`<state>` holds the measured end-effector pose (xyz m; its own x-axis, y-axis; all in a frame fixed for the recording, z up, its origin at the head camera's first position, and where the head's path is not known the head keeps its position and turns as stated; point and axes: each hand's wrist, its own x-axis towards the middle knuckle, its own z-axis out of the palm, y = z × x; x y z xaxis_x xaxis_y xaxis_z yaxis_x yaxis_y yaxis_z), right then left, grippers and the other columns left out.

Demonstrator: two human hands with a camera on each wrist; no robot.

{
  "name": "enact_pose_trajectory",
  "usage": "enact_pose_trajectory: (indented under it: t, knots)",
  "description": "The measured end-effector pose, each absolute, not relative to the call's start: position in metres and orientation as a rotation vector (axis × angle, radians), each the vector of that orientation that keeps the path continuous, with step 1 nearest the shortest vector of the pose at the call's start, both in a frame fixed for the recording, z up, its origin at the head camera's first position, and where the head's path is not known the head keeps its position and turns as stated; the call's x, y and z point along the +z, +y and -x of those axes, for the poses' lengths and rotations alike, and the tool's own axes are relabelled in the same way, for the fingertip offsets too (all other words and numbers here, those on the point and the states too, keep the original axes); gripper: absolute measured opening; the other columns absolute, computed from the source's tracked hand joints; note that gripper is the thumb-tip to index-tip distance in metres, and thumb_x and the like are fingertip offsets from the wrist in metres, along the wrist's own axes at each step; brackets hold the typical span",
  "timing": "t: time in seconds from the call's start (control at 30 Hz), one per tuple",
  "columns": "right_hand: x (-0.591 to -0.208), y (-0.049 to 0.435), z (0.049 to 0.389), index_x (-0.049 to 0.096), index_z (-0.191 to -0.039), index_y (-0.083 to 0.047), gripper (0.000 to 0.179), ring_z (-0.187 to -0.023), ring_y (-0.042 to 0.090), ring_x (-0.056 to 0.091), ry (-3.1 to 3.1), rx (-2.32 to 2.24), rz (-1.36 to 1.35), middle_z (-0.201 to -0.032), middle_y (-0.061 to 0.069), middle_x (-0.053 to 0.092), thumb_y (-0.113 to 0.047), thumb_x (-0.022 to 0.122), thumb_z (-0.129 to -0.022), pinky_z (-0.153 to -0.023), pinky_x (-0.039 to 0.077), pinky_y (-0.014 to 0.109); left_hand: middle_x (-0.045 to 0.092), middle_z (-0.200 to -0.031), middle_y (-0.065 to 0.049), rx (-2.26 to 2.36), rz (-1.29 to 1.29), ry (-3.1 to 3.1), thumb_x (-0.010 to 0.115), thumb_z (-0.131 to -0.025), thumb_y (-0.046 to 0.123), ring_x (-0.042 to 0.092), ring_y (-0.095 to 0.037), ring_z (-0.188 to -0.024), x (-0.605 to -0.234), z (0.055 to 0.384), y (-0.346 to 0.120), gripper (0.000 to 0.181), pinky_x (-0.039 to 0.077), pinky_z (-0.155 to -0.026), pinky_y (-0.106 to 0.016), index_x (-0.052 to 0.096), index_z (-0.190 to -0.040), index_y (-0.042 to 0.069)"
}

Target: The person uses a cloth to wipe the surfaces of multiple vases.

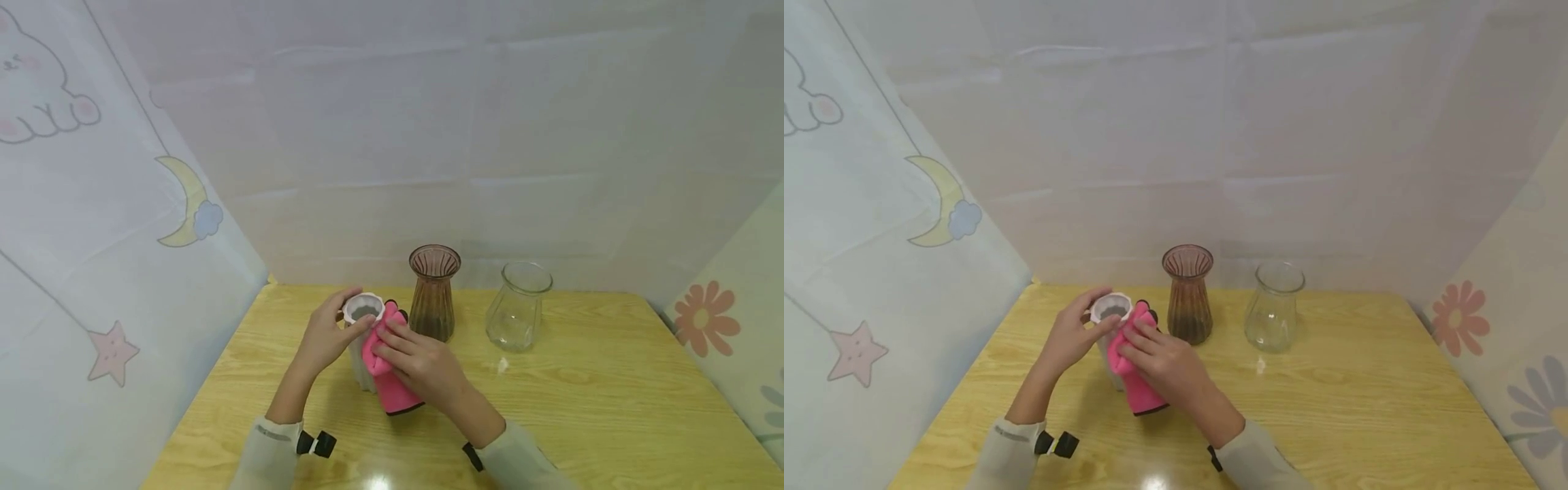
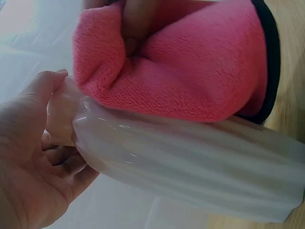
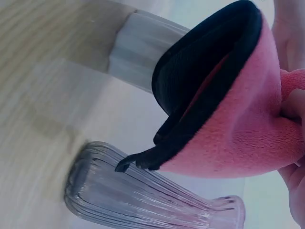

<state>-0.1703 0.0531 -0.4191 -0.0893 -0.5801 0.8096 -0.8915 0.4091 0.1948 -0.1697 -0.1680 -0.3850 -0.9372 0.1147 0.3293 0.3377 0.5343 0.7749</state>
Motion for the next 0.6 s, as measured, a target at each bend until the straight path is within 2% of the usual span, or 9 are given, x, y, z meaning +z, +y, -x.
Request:
enact_pose_trajectory:
  t: [0.27, 0.47, 0.6]
  knots:
    - [-0.434, 0.052, 0.169, 0.08, -0.107, -0.009, 0.037, -0.106, 0.023, 0.072, -1.812, 0.515, -1.293, -0.111, 0.011, 0.076, -0.007, 0.088, -0.071, -0.091, 0.057, 0.033, 0.066, -0.127, -0.005, -1.288, 0.363, -2.601, 0.079, -0.087, 0.044, 0.063, -0.024, -0.112, -0.379, 0.172, -0.17, 0.07, 0.055, -0.092, -0.05, 0.054, -0.145, 0.013]
    - [-0.454, 0.053, 0.164, 0.08, -0.105, -0.011, 0.032, -0.104, 0.02, 0.073, -1.925, 0.512, -1.364, -0.109, 0.008, 0.077, -0.008, 0.088, -0.074, -0.088, 0.059, 0.033, 0.066, -0.124, -0.005, -1.32, 0.481, -2.616, 0.078, -0.09, 0.037, 0.063, -0.022, -0.106, -0.38, 0.183, -0.178, 0.062, 0.056, -0.085, -0.042, 0.056, -0.144, 0.016]
    - [-0.464, 0.052, 0.16, 0.08, -0.106, -0.015, 0.027, -0.103, 0.017, 0.073, -2.075, 0.503, -1.399, -0.109, 0.005, 0.077, -0.012, 0.086, -0.079, -0.085, 0.06, 0.032, 0.065, -0.127, -0.008, -1.438, 0.592, -2.601, 0.076, -0.092, 0.028, 0.062, -0.023, -0.108, -0.383, 0.19, -0.184, 0.057, 0.055, -0.089, -0.041, 0.055, -0.145, 0.017]
